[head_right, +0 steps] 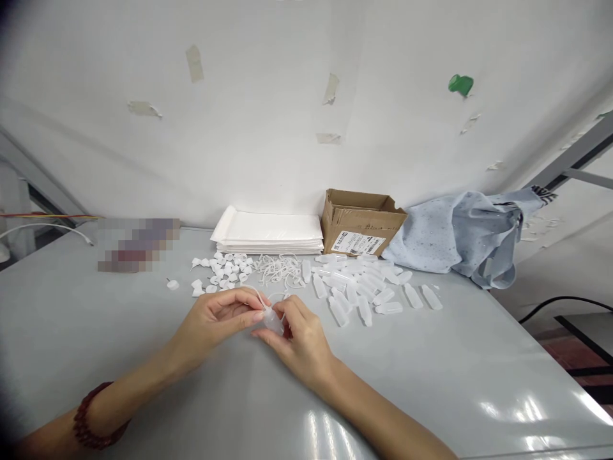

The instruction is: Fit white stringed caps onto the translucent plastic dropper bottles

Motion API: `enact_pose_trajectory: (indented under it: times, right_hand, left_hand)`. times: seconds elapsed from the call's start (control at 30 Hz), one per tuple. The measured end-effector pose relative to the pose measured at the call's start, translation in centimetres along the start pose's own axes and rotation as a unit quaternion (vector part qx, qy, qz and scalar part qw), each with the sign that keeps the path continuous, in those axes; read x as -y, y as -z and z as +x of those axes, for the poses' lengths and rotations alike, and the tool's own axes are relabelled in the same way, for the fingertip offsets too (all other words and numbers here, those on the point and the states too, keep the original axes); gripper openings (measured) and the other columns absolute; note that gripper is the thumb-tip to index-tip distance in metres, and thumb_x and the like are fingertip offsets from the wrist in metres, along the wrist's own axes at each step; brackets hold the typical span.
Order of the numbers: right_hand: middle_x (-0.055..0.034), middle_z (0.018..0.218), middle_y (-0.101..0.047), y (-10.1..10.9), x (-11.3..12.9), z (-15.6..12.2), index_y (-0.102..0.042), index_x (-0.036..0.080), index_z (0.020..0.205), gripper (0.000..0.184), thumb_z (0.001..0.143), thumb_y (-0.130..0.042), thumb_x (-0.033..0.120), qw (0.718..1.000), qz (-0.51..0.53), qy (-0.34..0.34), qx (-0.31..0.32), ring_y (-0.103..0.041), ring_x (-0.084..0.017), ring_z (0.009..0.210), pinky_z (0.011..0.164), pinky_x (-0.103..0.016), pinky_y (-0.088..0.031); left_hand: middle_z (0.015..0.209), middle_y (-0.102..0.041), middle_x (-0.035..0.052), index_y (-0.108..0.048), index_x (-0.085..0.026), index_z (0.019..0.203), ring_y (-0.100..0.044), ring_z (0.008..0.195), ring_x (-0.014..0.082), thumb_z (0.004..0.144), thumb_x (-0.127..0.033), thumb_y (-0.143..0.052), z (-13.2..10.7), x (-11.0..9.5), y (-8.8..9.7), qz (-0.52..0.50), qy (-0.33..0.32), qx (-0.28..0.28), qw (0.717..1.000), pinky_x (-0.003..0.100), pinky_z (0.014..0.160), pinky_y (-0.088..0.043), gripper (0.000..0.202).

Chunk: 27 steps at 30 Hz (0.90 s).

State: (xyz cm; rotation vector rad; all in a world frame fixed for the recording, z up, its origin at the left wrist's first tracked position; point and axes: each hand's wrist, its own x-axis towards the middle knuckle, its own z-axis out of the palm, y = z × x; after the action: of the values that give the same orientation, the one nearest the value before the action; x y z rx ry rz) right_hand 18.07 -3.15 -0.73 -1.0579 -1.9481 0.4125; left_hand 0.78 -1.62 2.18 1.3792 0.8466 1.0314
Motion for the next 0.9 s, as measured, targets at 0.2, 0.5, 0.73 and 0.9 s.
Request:
enact_pose_trajectory:
  times: [0.2, 0.5, 0.73, 0.9]
  right_hand:
    - [-0.0008, 0.066, -0.051, 0.1, 0.1, 0.0, -0.062, 0.016, 0.081, 0.033, 0.085, -0.057, 0.048, 1.000, -0.017, 0.014, 0.015, -0.045, -0.010, 0.052, 0.046, -0.022, -0.040]
    - [0.0044, 0.050, -0.045, 0.2, 1.0, 0.0, -0.064, 0.017, 0.073, 0.040, 0.077, -0.063, 0.057, 0.993, 0.056, -0.092, 0.047, -0.038, -0.008, 0.044, 0.042, -0.022, -0.035]
    - [0.0007, 0.066, -0.063, 0.0, 0.7, -0.2, -0.059, 0.017, 0.110, 0.046, 0.075, -0.069, 0.046, 0.965, 0.189, -0.172, 0.058, -0.049, -0.009, 0.045, 0.042, -0.022, -0.046]
    - [0.0016, 0.065, -0.058, -0.1, 0.3, -0.5, -0.064, 0.018, 0.110, 0.035, 0.083, -0.061, 0.041, 0.982, 0.150, -0.109, 0.036, -0.048, -0.007, 0.043, 0.042, -0.021, -0.049]
  left_hand:
    - [0.086, -0.066, 0.0025, -0.060, -0.019, 0.080, -0.064, 0.084, 0.0161, 0.073, -0.024, -0.071, 0.0, 0.1, 0.0, -0.045, 0.044, 0.007, 0.998, 0.029, 0.076, -0.054, 0.014]
    - [0.085, -0.062, 0.0004, -0.056, -0.019, 0.081, -0.061, 0.080, 0.0135, 0.069, -0.022, -0.073, 0.1, 0.1, 0.5, -0.079, 0.100, 0.031, 0.991, 0.027, 0.076, -0.051, 0.021]
    - [0.080, -0.061, -0.0016, -0.058, -0.019, 0.081, -0.059, 0.077, 0.0114, 0.070, -0.025, -0.074, 0.4, 0.2, 0.6, -0.046, 0.112, 0.015, 0.992, 0.023, 0.074, -0.049, 0.020]
    - [0.083, -0.066, 0.0000, -0.062, -0.020, 0.084, -0.063, 0.081, 0.0144, 0.071, -0.031, -0.072, 0.8, -0.3, 2.1, 0.036, 0.126, 0.050, 0.990, 0.025, 0.074, -0.049, 0.020]
